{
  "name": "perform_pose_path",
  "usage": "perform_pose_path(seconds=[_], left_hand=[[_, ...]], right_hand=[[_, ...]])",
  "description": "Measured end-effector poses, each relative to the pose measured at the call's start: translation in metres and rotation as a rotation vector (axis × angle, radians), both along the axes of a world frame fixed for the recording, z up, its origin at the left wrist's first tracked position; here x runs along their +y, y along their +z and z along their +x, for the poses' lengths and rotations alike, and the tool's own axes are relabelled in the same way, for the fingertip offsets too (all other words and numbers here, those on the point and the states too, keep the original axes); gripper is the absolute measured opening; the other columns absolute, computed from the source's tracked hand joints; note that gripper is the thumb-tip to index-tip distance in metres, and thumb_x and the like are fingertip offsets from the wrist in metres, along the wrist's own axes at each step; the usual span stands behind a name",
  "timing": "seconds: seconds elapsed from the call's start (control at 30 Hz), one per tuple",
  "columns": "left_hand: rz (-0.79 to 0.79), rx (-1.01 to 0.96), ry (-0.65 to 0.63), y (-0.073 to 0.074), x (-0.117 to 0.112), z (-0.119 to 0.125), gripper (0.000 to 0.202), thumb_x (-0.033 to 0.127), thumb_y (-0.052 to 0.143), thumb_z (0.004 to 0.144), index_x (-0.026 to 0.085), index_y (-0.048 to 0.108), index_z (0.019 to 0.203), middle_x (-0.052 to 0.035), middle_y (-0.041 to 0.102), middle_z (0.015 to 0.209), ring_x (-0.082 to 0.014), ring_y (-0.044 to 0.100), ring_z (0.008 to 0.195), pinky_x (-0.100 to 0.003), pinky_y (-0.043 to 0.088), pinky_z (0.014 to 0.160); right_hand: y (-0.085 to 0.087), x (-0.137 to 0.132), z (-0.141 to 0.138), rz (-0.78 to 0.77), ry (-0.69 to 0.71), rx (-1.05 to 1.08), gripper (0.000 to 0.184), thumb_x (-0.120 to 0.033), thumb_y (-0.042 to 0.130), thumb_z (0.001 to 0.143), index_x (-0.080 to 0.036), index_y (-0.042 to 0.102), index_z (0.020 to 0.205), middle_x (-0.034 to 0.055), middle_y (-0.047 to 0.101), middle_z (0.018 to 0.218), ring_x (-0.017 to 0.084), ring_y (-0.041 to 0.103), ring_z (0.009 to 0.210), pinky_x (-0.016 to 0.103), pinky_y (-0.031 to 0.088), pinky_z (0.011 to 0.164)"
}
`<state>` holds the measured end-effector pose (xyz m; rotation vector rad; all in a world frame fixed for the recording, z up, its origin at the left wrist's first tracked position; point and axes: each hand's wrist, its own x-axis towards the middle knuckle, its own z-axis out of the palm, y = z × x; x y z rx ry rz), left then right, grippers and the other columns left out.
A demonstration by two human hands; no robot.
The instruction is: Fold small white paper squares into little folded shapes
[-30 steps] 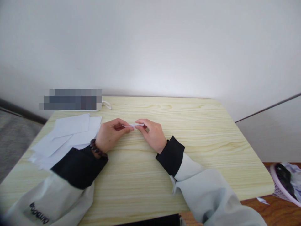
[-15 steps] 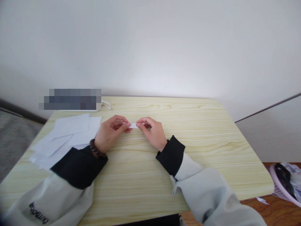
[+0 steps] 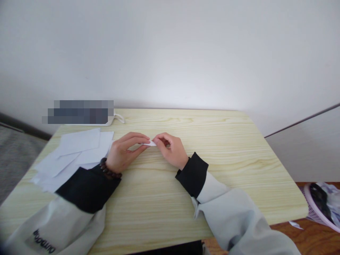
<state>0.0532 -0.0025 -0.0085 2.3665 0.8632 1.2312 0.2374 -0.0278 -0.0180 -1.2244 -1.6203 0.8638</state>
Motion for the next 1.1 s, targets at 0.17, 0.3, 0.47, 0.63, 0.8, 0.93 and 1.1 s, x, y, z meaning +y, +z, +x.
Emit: perform_pose_path(seconds=[0.17, 0.3, 0.47, 0.63, 0.8, 0.93, 1.1], left_hand=[[-0.144, -0.003, 0.090, 0.0023, -0.0018, 0.0011, 0.011, 0.027, 0.062, 0.082, 0.017, 0.068, 0.082, -0.0031, 0.070, 0.080, -0.0136, 0.064, 0.074, -0.024, 0.052, 0.067], [-0.223, -0.027, 0.091, 0.0004, -0.0018, 0.0015, 0.017, 0.032, 0.062, 0.081, 0.017, 0.068, 0.082, -0.0016, 0.070, 0.079, -0.0122, 0.063, 0.069, -0.022, 0.051, 0.062], [-0.224, -0.013, 0.055, 0.0013, -0.0027, 0.0013, 0.016, 0.031, 0.061, 0.081, 0.017, 0.068, 0.084, -0.0012, 0.070, 0.079, -0.0112, 0.063, 0.069, -0.020, 0.051, 0.062], [-0.216, -0.023, 0.036, 0.0040, -0.0037, 0.0015, 0.014, 0.028, 0.062, 0.081, 0.016, 0.068, 0.085, -0.0017, 0.070, 0.081, -0.0106, 0.063, 0.071, -0.019, 0.051, 0.064], [-0.203, 0.008, 0.057, 0.0035, -0.0035, 0.0023, 0.014, 0.028, 0.060, 0.082, 0.016, 0.067, 0.083, -0.0021, 0.070, 0.080, -0.0111, 0.062, 0.070, -0.021, 0.051, 0.063], [-0.163, 0.043, 0.073, 0.0023, -0.0040, 0.0026, 0.011, 0.026, 0.059, 0.083, 0.017, 0.065, 0.081, -0.0006, 0.068, 0.077, -0.0100, 0.060, 0.066, -0.020, 0.048, 0.061], [-0.121, 0.086, 0.080, 0.0038, -0.0054, 0.0029, 0.008, 0.021, 0.057, 0.081, 0.017, 0.062, 0.078, 0.0007, 0.064, 0.071, -0.0100, 0.058, 0.064, -0.021, 0.046, 0.060]], right_hand=[[0.0045, -0.0059, -0.0014, 0.260, 0.015, -0.155, 0.015, -0.023, 0.053, 0.086, -0.017, 0.064, 0.095, 0.0054, 0.069, 0.094, 0.014, 0.064, 0.086, 0.027, 0.049, 0.080], [0.0051, -0.0062, -0.0005, 0.378, -0.005, -0.274, 0.013, -0.023, 0.054, 0.087, -0.017, 0.064, 0.092, 0.0041, 0.070, 0.088, 0.013, 0.065, 0.083, 0.024, 0.050, 0.078], [0.0048, -0.0057, 0.0010, 0.477, 0.011, -0.347, 0.012, -0.023, 0.054, 0.088, -0.018, 0.064, 0.094, 0.0041, 0.071, 0.090, 0.014, 0.066, 0.085, 0.025, 0.050, 0.079], [0.0045, -0.0060, 0.0012, 0.495, 0.016, -0.367, 0.013, -0.023, 0.052, 0.089, -0.020, 0.064, 0.094, 0.0031, 0.071, 0.091, 0.013, 0.066, 0.085, 0.025, 0.051, 0.079], [0.0019, -0.0056, 0.0012, 0.499, 0.000, -0.385, 0.013, -0.023, 0.053, 0.089, -0.019, 0.065, 0.092, 0.0030, 0.071, 0.089, 0.013, 0.066, 0.083, 0.025, 0.051, 0.078], [0.0003, -0.0056, 0.0010, 0.496, -0.011, -0.390, 0.012, -0.022, 0.054, 0.088, -0.019, 0.066, 0.089, 0.0031, 0.072, 0.086, 0.013, 0.066, 0.080, 0.024, 0.050, 0.076], [0.0014, -0.0056, -0.0012, 0.460, 0.002, -0.361, 0.013, -0.023, 0.053, 0.088, -0.020, 0.066, 0.087, 0.0023, 0.072, 0.084, 0.013, 0.066, 0.079, 0.024, 0.050, 0.076]])
